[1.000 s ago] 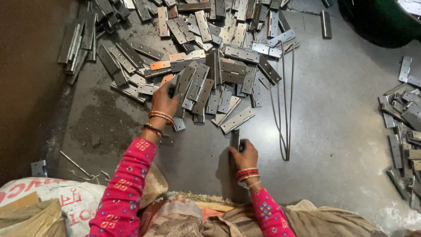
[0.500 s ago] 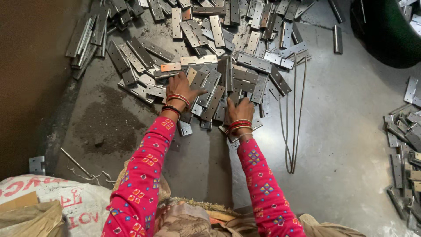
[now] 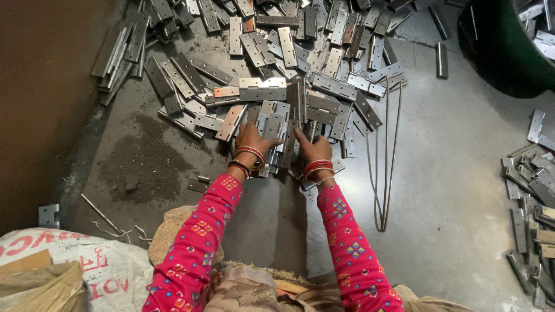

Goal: The person sits on the floor and sorts a large pile of metal door hinges. They use a long metal rod to move and separate the hinges, then pick them up by hand to inspect and stack them into smaller piles.

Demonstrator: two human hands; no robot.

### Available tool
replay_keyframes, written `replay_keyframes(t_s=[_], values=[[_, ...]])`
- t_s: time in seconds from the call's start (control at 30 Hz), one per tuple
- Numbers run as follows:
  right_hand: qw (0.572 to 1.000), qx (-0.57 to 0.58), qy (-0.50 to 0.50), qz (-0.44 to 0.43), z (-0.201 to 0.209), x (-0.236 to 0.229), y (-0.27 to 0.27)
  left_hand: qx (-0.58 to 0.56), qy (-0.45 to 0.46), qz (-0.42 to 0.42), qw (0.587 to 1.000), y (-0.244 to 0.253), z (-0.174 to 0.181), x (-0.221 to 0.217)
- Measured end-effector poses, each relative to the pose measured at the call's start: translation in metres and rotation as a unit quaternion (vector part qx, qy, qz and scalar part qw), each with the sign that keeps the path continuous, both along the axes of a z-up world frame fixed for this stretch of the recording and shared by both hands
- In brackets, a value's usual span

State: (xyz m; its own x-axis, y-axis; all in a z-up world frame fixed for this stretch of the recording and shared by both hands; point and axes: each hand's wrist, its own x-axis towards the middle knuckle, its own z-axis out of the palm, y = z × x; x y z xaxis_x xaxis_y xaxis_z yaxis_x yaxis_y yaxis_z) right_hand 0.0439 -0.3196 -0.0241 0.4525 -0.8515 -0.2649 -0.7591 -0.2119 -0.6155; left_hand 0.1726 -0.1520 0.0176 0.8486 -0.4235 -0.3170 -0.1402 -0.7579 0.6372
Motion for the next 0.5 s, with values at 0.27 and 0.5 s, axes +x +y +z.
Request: replay_keyframes(t_s=[0.27,0.5], values=[[0.997,0.049,-0.065,0.009,0.033,-0.007,0.020,-0.052,-0.014,0.013,0.998,0.002,-0.022,-0.016],[0.984,0.100,-0.136,0.055,0.035,-0.019,0.015,-0.054,0.053,0.008,0.997,-0.008,-0.041,-0.033]])
